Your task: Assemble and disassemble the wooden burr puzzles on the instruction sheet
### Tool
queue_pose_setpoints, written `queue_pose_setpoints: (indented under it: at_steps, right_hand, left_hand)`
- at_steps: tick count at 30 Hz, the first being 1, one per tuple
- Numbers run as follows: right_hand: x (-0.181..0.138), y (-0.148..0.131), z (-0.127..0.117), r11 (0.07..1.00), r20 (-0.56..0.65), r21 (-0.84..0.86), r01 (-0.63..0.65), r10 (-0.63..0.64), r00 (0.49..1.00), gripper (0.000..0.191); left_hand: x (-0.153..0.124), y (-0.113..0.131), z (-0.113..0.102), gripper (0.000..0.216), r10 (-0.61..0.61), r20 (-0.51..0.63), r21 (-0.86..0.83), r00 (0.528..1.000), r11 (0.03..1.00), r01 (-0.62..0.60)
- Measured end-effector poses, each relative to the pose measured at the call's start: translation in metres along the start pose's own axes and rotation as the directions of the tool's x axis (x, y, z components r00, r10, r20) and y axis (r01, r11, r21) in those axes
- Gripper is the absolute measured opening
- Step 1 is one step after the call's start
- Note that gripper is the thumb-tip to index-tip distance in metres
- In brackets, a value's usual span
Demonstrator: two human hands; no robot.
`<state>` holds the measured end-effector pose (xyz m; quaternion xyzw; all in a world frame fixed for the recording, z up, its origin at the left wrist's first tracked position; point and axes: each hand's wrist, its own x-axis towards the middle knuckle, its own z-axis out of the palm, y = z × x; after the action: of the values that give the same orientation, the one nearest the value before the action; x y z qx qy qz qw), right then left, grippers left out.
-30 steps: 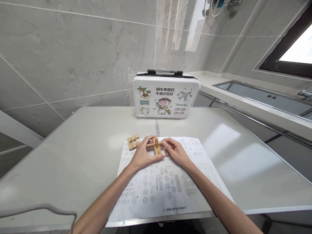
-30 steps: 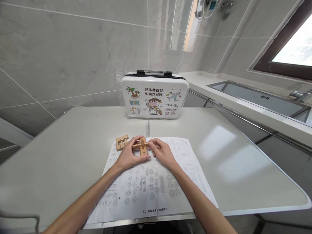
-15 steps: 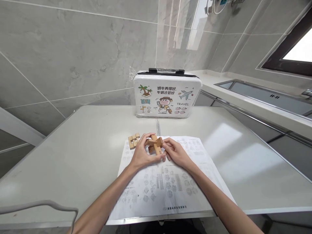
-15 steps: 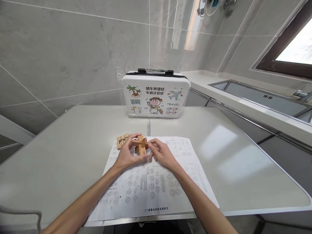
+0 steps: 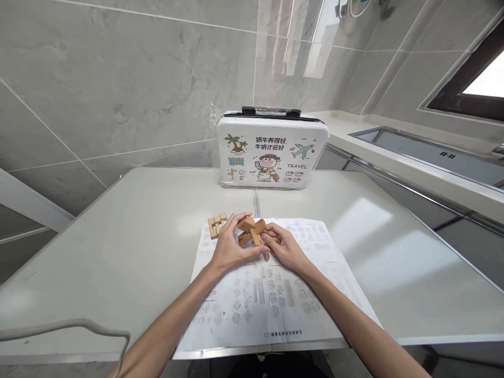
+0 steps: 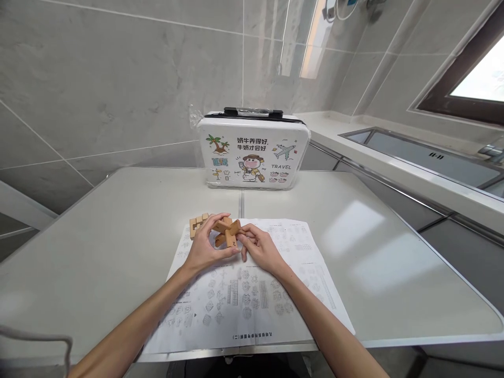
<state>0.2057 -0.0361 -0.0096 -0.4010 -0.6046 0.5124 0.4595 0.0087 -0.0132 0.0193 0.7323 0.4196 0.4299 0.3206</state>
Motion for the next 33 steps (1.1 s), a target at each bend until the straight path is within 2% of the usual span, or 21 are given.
queue_pose_setpoints:
  at_steps: [3, 5, 11, 15, 18, 22, 25, 30, 33]
  right_hand:
    - [0.002, -0.002, -0.002, 0.995, -0.002, 0.092, -0.028, 0.028, 1.0, 0.043]
    - [0.002, -0.004, -0.003, 0.99, -0.001, 0.133, -0.05, 0.051, 0.999, 0.044]
    - [0.003, -0.004, -0.006, 0.973, -0.043, 0.218, -0.069, 0.08, 0.996, 0.046]
    - [0.004, -0.004, -0.006, 0.971, -0.041, 0.226, -0.076, 0.087, 0.995, 0.05]
    - [0.003, -0.005, -0.005, 0.976, -0.047, 0.204, -0.07, 0.081, 0.996, 0.05]
    - [0.003, -0.007, -0.004, 0.993, -0.097, 0.111, -0.038, 0.049, 0.994, 0.047]
    - [0.003, -0.005, -0.005, 0.998, -0.112, 0.053, -0.043, 0.049, 0.993, 0.046]
    - [0.003, 0.003, -0.011, 0.999, -0.165, 0.001, -0.033, 0.032, 0.986, 0.036]
    - [0.004, 0.005, -0.013, 0.999, -0.174, 0.011, -0.03, 0.032, 0.984, 0.036]
  left_hand:
    - [0.0, -0.001, 0.002, 0.098, -0.045, 0.036, -0.126, 0.998, 0.991, 0.049]
    - [-0.001, -0.001, 0.004, 0.099, -0.081, 0.04, -0.234, 0.996, 0.968, 0.088]
    - [-0.001, 0.005, 0.004, 0.056, -0.143, 0.126, -0.443, 0.982, 0.877, 0.185]
    - [0.0, 0.004, 0.0, 0.052, -0.185, 0.19, -0.504, 0.964, 0.824, 0.258]
    - [0.001, 0.001, 0.001, 0.048, -0.18, 0.201, -0.548, 0.963, 0.794, 0.263]
    - [0.002, -0.001, 0.003, 0.05, -0.187, 0.232, -0.576, 0.955, 0.764, 0.29]
    - [0.003, -0.002, 0.002, 0.054, -0.202, 0.299, -0.599, 0.933, 0.722, 0.348]
    - [-0.001, -0.002, 0.006, 0.058, -0.089, 0.503, -0.607, 0.86, 0.672, 0.425]
    - [-0.004, -0.001, 0.011, 0.056, -0.053, 0.534, -0.6, 0.844, 0.68, 0.422]
